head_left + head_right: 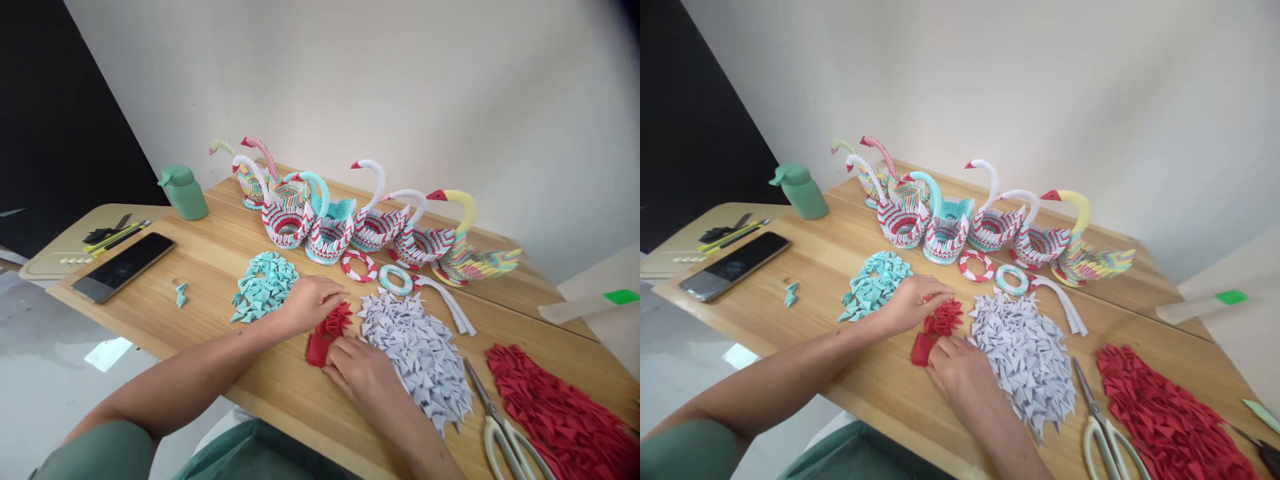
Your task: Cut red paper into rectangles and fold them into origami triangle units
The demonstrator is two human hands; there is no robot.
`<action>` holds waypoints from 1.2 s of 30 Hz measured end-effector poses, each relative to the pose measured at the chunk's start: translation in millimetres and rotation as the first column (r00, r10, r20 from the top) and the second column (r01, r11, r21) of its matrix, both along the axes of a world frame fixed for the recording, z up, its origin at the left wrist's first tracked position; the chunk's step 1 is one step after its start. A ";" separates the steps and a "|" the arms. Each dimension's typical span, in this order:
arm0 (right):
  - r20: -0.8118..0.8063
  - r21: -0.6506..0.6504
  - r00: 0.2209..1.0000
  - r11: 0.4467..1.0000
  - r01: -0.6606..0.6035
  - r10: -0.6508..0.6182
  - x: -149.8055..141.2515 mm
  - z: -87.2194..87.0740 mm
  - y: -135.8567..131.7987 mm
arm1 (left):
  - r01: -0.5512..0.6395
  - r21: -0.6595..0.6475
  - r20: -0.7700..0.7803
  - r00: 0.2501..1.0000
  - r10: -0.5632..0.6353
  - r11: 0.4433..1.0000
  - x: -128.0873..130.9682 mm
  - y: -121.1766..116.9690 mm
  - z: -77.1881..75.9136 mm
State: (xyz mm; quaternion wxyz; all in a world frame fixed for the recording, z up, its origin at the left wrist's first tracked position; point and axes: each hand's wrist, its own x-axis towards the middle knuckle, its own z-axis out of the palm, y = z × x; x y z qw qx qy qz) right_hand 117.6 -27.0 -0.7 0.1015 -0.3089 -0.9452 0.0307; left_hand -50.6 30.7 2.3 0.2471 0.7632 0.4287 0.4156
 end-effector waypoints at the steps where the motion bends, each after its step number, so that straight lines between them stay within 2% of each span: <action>1: -0.007 -0.023 1.000 1.000 -0.001 0.001 0.8 0.2 0.6 | 0.009 -0.015 0.006 1.000 -0.009 1.000 0.8 -0.9 0.4; 3: -0.043 -0.097 0.999 0.995 -0.004 0.000 4.8 1.7 2.7 | 0.038 -0.061 0.030 0.999 -0.036 0.997 1.9 -2.6 1.0; 5: -0.116 -0.173 0.991 0.984 0.040 -0.060 11.5 4.9 6.5 | 0.108 -0.155 0.082 0.992 -0.096 0.982 2.3 -4.3 2.1; 9: -0.263 -0.252 0.908 0.931 0.263 -0.327 25.9 13.1 16.3 | 0.361 -0.324 0.192 0.930 -0.313 0.875 2.0 -9.3 6.7; 11: -0.319 -0.286 0.859 0.905 0.316 -0.401 29.7 16.0 19.9 | 0.401 -0.362 0.233 0.913 -0.334 0.842 2.8 -11.6 7.3; 16: -0.402 -0.366 0.778 0.864 0.347 -0.483 29.8 17.8 21.8 | 0.419 -0.544 0.441 0.880 -0.177 0.727 9.1 -12.3 0.4; 19: -0.489 -0.329 0.705 0.857 0.396 -0.513 32.0 17.7 21.3 | 0.389 -0.565 0.509 0.858 -0.064 0.728 11.8 -9.8 -0.1; 21: -0.565 -0.276 0.645 0.854 0.440 -0.515 35.3 17.6 21.7 | 0.372 -0.580 0.578 0.815 0.044 0.725 11.5 -8.2 3.0; 22: -0.592 -0.249 0.632 0.860 0.447 -0.500 37.1 17.5 22.2 | 0.369 -0.589 0.608 0.788 0.094 0.719 10.9 -7.7 5.2; 24: -0.619 -0.190 0.653 0.890 0.413 -0.436 39.7 16.9 23.9 | 0.377 -0.598 0.650 0.745 0.153 0.707 9.4 -7.5 9.2; 27: -0.625 -0.109 0.719 0.946 0.306 -0.305 40.2 15.3 26.7 | 0.412 -0.597 0.684 0.710 0.168 0.688 8.6 -9.0 12.0; 29: -0.638 -0.105 0.723 0.960 0.261 -0.266 39.0 14.6 27.8 | 0.439 -0.597 0.693 0.704 0.156 0.671 9.6 -10.6 11.3; 32: -0.671 -0.166 0.680 0.954 0.251 -0.296 37.2 14.3 27.8 | 0.459 -0.596 0.676 0.730 0.103 0.659 11.3 -13.0 9.8; 36: -0.687 -0.282 0.617 0.924 0.260 -0.383 36.3 14.8 26.1 | 0.481 -0.522 0.645 0.763 -0.043 0.705 11.1 -16.1 10.6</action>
